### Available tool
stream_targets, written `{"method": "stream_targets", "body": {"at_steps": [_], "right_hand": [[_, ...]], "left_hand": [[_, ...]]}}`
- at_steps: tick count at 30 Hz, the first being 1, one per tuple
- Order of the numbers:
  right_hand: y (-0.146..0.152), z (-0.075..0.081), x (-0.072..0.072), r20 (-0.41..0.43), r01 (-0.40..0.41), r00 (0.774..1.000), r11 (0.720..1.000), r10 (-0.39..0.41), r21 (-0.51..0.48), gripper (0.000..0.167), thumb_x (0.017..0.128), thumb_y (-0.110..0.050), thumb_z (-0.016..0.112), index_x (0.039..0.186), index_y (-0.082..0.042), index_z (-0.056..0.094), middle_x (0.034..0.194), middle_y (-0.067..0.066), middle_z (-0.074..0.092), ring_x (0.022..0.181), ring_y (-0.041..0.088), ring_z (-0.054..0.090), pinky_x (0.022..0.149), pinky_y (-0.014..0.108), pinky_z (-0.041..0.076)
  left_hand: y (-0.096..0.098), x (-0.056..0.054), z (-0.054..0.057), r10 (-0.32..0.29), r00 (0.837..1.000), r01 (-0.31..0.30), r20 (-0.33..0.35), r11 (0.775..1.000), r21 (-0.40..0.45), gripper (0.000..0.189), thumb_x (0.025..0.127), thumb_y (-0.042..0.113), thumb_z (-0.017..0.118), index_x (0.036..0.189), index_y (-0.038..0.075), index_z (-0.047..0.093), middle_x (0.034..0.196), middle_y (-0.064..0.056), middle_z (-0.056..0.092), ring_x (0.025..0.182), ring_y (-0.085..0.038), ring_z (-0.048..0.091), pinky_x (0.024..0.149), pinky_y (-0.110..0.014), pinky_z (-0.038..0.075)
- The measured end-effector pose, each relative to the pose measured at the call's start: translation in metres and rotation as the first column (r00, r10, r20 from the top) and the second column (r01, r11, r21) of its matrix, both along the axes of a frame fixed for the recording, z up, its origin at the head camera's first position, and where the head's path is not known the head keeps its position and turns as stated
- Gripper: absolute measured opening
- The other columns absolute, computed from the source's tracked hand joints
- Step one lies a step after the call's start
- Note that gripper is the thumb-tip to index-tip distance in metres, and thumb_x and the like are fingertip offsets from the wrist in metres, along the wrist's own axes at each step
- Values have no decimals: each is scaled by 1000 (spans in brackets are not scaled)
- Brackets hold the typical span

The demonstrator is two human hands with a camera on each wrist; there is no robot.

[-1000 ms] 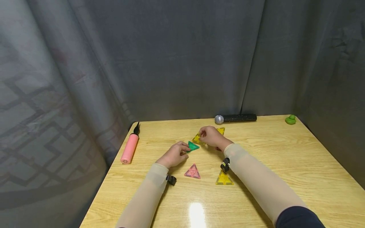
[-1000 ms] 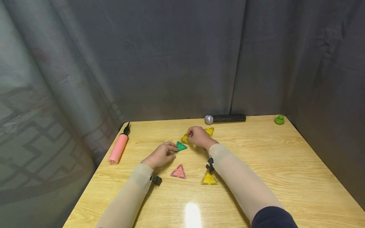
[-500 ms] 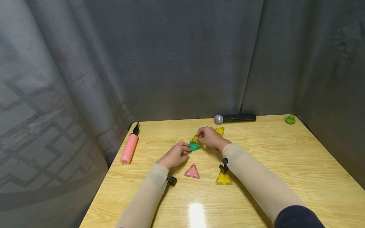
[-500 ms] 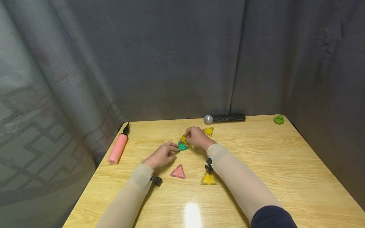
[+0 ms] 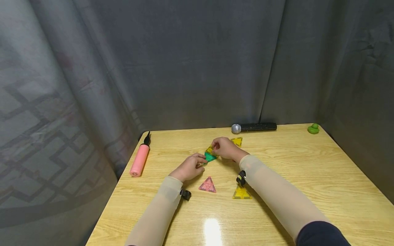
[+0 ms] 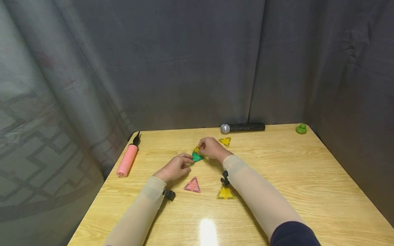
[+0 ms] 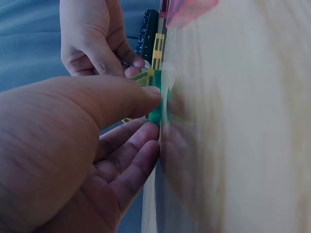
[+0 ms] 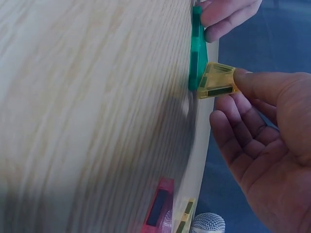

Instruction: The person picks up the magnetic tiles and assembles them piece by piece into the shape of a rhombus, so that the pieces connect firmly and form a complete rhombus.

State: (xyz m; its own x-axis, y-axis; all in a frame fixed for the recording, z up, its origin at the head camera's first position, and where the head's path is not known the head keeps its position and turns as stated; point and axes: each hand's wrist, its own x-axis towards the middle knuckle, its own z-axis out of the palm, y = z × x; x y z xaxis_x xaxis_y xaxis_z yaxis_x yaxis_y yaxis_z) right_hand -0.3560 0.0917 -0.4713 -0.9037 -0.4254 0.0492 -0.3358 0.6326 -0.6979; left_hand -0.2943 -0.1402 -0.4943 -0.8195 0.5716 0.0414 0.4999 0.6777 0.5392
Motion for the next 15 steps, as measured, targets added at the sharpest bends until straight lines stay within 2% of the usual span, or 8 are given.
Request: {"method": "stream_targets", "body": {"at_steps": [4, 7, 10, 12, 15], "right_hand": [[1, -1, -3, 6, -11, 1000, 999, 10, 40, 13, 95, -9, 78, 107, -8, 74, 91, 1, 67, 83, 18, 60, 80, 36, 53], [4, -4, -5, 32, -30, 999, 995, 27, 92, 9, 94, -7, 78, 94, -9, 70, 80, -2, 58, 74, 15, 53, 73, 33, 48], [6, -7, -7, 64, -56, 997, 992, 49, 117, 27, 93, -4, 79, 78, -11, 57, 68, -2, 43, 63, 15, 40, 66, 31, 38], [7, -9, -7, 75, -71, 995, 992, 63, 108, 37, 92, -2, 79, 73, -12, 49, 65, -1, 37, 60, 16, 35, 64, 32, 33], [8, -9, -6, 73, -74, 995, 994, 68, 84, 37, 89, -1, 82, 72, -12, 51, 65, -1, 41, 60, 15, 37, 64, 32, 34]], "left_hand": [[0, 0, 1, 2, 1000, -2, 3, 1000, 2, 34, 102, 9, 70, 136, 5, 69, 149, -7, 54, 120, -22, 63, 97, -31, 55], [0, 1, 1, 3, 1000, -3, 14, 1000, 8, 34, 102, 9, 69, 136, 5, 69, 150, -7, 53, 122, -23, 62, 99, -32, 54], [0, 1, 1, 0, 1000, 0, 23, 1000, 11, 34, 103, 10, 69, 137, 5, 68, 151, -8, 53, 125, -24, 61, 100, -33, 54], [0, 1, 1, -1, 1000, 0, 31, 1000, 15, 34, 103, 10, 69, 137, 5, 68, 151, -8, 52, 127, -24, 60, 101, -34, 54], [0, 1, 0, 3, 999, -4, 41, 1000, 22, 34, 103, 10, 69, 137, 5, 68, 152, -7, 51, 128, -24, 59, 102, -34, 53]]}}
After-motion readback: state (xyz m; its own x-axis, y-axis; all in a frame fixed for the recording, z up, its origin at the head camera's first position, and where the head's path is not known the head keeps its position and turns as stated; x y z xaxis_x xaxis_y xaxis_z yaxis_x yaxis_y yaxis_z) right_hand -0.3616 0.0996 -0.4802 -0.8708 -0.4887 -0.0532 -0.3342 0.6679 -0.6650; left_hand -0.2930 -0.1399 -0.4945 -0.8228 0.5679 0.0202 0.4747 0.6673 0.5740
